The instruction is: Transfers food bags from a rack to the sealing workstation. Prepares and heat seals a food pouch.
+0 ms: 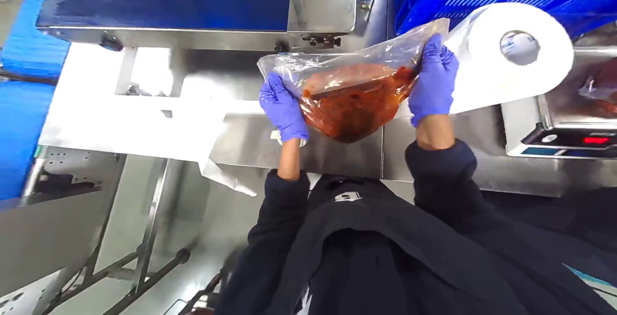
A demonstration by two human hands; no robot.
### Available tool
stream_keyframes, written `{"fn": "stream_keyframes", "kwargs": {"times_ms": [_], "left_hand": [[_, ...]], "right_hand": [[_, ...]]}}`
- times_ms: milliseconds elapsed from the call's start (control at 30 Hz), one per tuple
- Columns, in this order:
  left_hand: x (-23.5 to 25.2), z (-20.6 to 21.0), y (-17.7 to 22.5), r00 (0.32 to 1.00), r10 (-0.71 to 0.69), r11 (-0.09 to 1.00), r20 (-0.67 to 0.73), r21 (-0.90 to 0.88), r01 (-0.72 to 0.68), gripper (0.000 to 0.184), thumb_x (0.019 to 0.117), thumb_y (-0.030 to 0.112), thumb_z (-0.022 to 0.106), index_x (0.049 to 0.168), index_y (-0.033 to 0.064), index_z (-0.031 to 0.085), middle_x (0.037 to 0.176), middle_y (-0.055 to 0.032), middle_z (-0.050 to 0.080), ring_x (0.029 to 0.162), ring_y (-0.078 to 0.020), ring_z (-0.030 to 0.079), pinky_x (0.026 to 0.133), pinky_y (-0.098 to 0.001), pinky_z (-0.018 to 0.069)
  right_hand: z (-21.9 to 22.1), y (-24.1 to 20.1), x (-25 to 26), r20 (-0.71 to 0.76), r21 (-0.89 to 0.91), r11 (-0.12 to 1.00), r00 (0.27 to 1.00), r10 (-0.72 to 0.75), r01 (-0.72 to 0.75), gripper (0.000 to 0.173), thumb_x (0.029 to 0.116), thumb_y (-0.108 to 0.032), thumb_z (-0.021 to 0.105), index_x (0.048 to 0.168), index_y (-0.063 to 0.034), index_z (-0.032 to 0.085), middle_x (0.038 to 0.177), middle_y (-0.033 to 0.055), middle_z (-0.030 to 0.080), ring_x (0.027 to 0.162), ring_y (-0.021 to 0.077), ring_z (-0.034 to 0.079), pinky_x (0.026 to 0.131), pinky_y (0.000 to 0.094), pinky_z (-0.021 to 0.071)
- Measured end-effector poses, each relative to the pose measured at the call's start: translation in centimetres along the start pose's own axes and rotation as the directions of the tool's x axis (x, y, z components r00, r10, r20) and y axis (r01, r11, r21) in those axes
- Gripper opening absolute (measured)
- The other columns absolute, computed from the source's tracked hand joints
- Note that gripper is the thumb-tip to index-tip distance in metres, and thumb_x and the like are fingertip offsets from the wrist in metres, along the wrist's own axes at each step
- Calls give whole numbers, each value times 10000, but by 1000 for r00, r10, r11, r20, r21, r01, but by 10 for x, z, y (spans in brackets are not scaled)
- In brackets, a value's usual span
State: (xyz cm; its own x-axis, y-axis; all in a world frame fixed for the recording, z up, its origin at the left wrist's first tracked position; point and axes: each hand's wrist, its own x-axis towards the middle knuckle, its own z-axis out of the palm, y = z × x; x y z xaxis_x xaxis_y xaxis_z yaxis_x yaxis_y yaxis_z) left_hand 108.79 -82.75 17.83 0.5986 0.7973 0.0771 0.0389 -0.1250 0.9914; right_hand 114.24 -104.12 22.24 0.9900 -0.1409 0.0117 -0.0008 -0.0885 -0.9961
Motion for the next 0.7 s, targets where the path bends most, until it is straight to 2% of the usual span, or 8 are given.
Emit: {"fn": "stream_keyframes", "kwargs": {"times_ms": [100, 233, 333, 400, 500, 567, 633, 700], "left_hand": [[-1, 12, -9, 985, -170, 975, -44, 139, 174, 416, 1106, 407, 382, 970, 107, 636, 794, 13, 593, 713, -82, 578, 706, -314, 518], [-4, 14, -38, 912, -407, 891, 38, 236, 388, 478, 1098, 455, 382, 1056, 72, 666, 914, -72, 639, 832, -166, 609, 790, -412, 522], [-2, 23, -46, 893, -450, 880, 36, 192, 435, 469, 1106, 417, 387, 969, 66, 665, 821, -47, 624, 745, -137, 598, 729, -368, 522], [-3, 22, -45, 892, -450, 879, 46, 198, 434, 502, 1104, 454, 361, 1014, 64, 663, 852, -63, 627, 771, -156, 601, 743, -395, 523], [8, 23, -33, 945, -324, 911, 44, 284, 299, 546, 1098, 500, 333, 1076, 48, 640, 893, -111, 619, 808, -221, 605, 752, -452, 523], [19, 21, -23, 995, -97, 936, 33, 342, 80, 511, 1108, 430, 355, 1093, 11, 648, 921, -164, 645, 866, -284, 639, 799, -507, 528], [20, 14, -14, 992, 125, 913, 19, 388, -123, 490, 1108, 392, 389, 1173, -3, 671, 1019, -221, 699, 973, -363, 684, 863, -558, 535], [11, 9, -11, 988, 154, 928, -20, 346, -137, 469, 1107, 391, 391, 1208, 21, 661, 1040, -183, 695, 975, -304, 675, 882, -503, 536]], "right_hand": [[16, 13, -1, -83, -176, 950, 966, 246, -257, 592, 1065, -621, 297, 1021, -107, 587, 827, 61, 553, 700, 162, 571, 606, 376, 494], [23, 53, 16, -120, -328, 828, 889, 441, -455, 673, 1086, -568, 296, 1069, 24, 615, 992, 221, 618, 900, 338, 618, 756, 556, 500], [23, 69, 20, -109, -336, 813, 878, 467, -475, 632, 1089, -541, 334, 1011, 20, 614, 940, 202, 603, 856, 309, 597, 738, 539, 483], [21, 72, 18, -93, -310, 833, 887, 453, -458, 612, 1088, -546, 330, 998, -9, 609, 895, 159, 584, 810, 266, 582, 700, 498, 484], [21, 63, 27, -78, -300, 870, 919, 385, -390, 609, 1086, -553, 326, 1010, -19, 609, 890, 153, 583, 801, 265, 588, 689, 495, 488], [13, 48, 27, -50, -302, 901, 950, 309, -310, 581, 1075, -572, 356, 1025, -47, 600, 840, 114, 550, 711, 222, 556, 601, 432, 475], [8, 33, 33, -45, -207, 959, 981, 188, -193, 453, 1084, -509, 403, 998, -106, 592, 820, 28, 535, 702, 120, 543, 623, 336, 477], [4, 21, 26, -47, -114, 989, 995, 90, -95, 395, 1088, -483, 412, 989, -150, 600, 822, -18, 549, 727, 73, 564, 664, 305, 498]]}}
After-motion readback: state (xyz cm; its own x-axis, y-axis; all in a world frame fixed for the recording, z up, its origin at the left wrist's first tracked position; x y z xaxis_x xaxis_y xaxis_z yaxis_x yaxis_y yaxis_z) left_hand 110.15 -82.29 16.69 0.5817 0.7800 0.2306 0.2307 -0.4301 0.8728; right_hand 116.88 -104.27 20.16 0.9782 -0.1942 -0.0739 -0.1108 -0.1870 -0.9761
